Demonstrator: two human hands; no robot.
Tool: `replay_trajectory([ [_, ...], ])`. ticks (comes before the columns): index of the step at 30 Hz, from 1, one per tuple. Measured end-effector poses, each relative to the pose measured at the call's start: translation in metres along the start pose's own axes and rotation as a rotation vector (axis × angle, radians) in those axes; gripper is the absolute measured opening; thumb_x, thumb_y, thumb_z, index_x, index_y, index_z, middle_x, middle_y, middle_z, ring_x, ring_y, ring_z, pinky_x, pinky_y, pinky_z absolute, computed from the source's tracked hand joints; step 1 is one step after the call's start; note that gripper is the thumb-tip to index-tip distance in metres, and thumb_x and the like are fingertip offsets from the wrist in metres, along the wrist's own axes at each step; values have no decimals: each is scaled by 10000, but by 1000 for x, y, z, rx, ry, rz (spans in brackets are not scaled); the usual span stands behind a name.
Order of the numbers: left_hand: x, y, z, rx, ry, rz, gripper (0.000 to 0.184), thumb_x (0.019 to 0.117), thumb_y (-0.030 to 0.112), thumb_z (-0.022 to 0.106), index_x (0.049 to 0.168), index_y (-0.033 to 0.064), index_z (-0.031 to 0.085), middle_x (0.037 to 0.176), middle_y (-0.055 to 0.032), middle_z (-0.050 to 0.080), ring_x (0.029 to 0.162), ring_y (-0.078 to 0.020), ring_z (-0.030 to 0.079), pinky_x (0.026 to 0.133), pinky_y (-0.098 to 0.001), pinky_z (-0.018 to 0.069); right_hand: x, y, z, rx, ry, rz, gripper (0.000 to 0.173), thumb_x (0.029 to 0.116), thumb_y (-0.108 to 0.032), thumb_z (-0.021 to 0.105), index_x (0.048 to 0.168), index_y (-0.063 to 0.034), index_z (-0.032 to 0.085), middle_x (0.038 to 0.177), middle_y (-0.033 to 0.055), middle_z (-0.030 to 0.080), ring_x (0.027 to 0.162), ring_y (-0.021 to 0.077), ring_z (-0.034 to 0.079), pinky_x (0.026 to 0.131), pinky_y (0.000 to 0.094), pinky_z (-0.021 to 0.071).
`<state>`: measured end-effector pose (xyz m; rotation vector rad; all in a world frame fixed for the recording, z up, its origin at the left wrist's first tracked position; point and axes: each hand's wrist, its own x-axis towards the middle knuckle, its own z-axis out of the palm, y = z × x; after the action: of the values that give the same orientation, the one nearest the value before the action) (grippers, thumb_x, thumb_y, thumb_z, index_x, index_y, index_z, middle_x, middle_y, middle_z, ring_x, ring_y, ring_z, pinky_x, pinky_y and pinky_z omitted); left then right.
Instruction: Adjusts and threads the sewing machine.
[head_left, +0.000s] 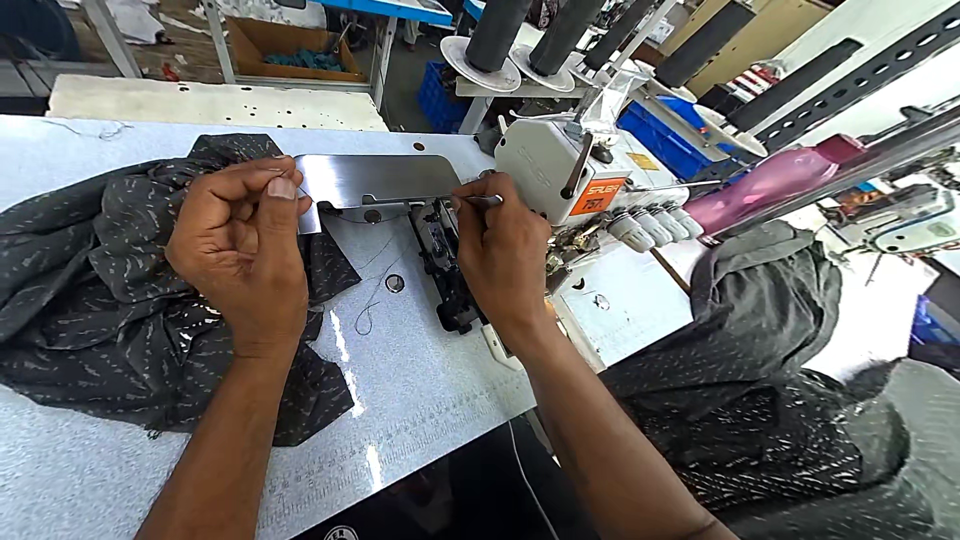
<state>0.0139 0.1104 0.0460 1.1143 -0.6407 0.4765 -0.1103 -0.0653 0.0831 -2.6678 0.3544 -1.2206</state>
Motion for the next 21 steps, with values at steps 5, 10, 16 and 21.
replay_trajectory([
  [5,-3,-1,2,-9,-53,-17,93,1003,76,587,1077,28,616,1110,-54,704,977,-197,730,840,-391,647,-4,0,0,-3,52,-38,93,981,-48,622,1064,-28,658,868,99,715,691,170,686,596,304,554],
  [10,-4,-1,2,4,-95,-18,110,1009,73,572,1091,14,614,1097,-50,705,903,-166,724,796,-363,643,-5,-2,-5,-12,51,-28,96,990,-62,630,1073,-27,662,891,98,730,720,164,702,622,305,573],
  [16,-3,-2,0,19,-66,-44,96,1015,73,564,1089,27,605,1063,-34,704,870,-146,722,761,-336,647,-10,-4,-24,235,127,-155,152,1013,-62,554,1094,52,613,989,131,693,851,135,685,728,286,596],
  [21,0,-2,-3,14,-37,-89,93,1035,96,556,1102,49,600,1028,-10,709,781,-115,712,681,-281,631,-11,-10,-50,306,147,-317,257,1040,-98,436,1036,23,663,938,72,600,823,81,585,684,215,502],
])
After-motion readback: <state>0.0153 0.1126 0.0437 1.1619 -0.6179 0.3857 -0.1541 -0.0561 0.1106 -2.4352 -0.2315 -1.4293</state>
